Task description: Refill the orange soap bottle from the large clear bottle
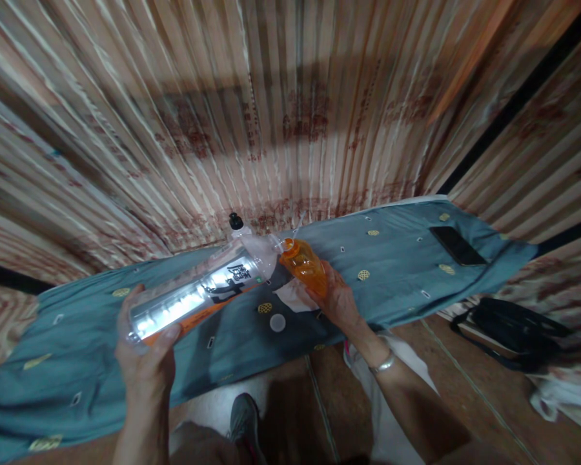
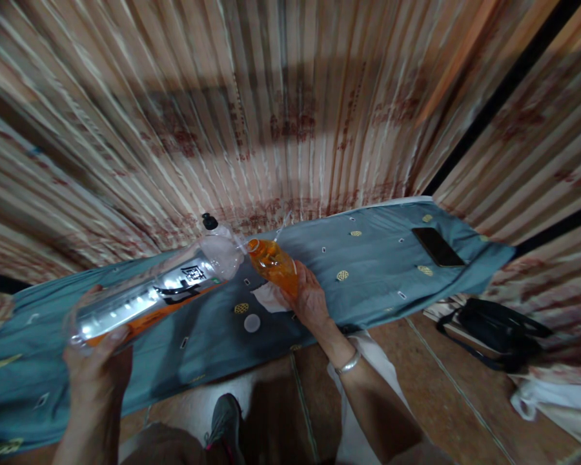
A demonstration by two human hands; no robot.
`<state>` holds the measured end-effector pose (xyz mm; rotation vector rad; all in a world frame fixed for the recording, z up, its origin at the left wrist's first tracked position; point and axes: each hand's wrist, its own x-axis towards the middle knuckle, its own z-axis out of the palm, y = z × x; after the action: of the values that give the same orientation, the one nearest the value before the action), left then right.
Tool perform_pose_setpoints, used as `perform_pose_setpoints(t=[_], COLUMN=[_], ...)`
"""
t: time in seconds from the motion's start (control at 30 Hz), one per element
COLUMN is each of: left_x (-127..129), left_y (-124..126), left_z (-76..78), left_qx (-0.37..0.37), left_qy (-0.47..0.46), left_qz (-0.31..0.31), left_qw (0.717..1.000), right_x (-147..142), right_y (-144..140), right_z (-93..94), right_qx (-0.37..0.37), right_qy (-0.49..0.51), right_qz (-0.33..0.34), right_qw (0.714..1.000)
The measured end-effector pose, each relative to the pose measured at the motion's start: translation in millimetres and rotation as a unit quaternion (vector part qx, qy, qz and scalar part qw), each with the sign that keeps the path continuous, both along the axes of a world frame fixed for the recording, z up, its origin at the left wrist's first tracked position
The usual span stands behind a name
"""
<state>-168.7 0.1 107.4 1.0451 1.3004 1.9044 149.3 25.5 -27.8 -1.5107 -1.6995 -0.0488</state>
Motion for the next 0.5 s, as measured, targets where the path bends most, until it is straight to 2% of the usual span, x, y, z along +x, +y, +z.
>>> perform_pose_setpoints(t=[0.5], left_x=[0.1], left_y=[-1.8], left_z=[0.1], left_qx=[0.001], left_qy=[0.018], left_qz=[-0.004], left_qw=[1.0], right_x=[-0.4], right_y=[-1.1], right_z=[4.4], right_qx=[-0.024], right_qy=[-0.004], right_qz=[-0.004], right_qw=[1.0])
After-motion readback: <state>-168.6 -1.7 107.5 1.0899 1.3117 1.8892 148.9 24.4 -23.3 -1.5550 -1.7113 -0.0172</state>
